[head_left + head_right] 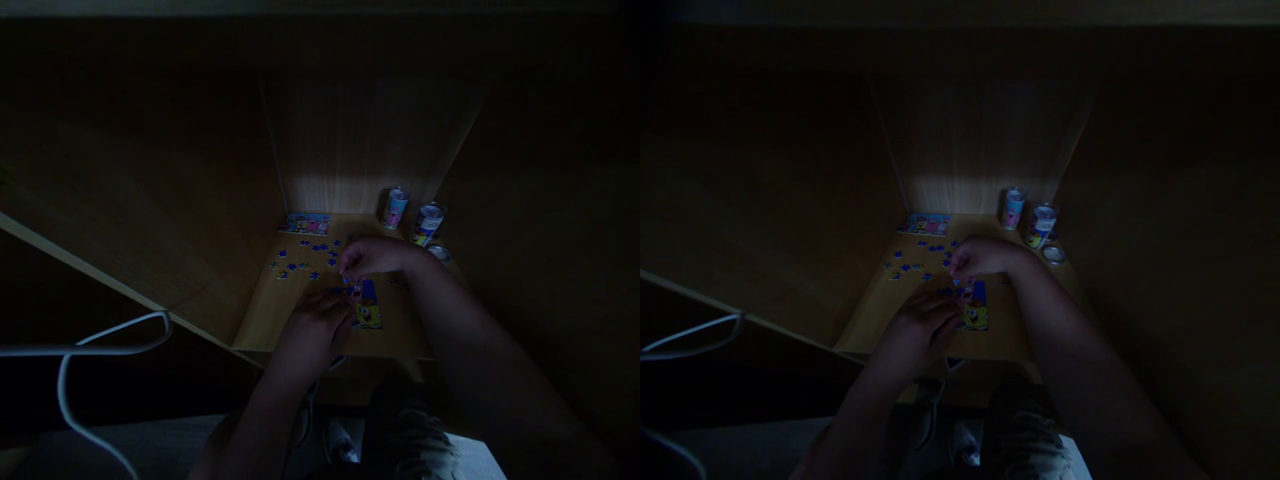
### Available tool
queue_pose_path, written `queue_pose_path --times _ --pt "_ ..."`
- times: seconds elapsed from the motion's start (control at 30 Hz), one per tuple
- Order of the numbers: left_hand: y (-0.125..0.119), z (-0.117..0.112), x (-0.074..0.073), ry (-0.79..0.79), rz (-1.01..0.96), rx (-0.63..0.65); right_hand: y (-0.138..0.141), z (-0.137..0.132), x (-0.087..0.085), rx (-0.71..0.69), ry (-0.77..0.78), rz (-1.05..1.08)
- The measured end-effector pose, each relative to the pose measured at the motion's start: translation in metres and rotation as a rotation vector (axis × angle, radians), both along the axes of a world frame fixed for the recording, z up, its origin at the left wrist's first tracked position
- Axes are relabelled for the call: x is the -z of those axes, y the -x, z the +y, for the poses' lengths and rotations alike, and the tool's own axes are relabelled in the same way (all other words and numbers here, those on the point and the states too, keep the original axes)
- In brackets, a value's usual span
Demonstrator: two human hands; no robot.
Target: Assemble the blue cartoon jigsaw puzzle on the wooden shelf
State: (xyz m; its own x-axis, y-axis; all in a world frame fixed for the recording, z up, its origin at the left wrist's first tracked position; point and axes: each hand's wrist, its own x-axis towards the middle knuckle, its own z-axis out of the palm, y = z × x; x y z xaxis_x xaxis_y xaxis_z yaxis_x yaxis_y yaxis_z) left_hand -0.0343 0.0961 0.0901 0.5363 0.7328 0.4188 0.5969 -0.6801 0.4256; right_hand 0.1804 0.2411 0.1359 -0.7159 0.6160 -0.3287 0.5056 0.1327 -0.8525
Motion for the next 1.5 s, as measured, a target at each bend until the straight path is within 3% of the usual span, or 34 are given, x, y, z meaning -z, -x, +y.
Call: queue_pose_path --times 0.33,1.0,1.33,1.5 --pt "0.001 -0.001 -0.003 -0.017 0.014 -0.003 0.01 -0.001 0.012 -0.012 -0.011 -0.005" --pt "0.0 -0.002 -0.002 -0.025 0.029 -0.011 0.01 -0.004 0.009 0.002 -0.105 -0.051" --pt "-0.002 -0.002 -0.004 -0.019 0.05 -0.032 0.011 -0.001 0.011 -0.024 -0.269 -0.097" --pt "-0.001 -0.002 -0.003 -0.018 0.057 -0.027 0.012 -0.002 0.013 -0.018 -0.25 -0.1"
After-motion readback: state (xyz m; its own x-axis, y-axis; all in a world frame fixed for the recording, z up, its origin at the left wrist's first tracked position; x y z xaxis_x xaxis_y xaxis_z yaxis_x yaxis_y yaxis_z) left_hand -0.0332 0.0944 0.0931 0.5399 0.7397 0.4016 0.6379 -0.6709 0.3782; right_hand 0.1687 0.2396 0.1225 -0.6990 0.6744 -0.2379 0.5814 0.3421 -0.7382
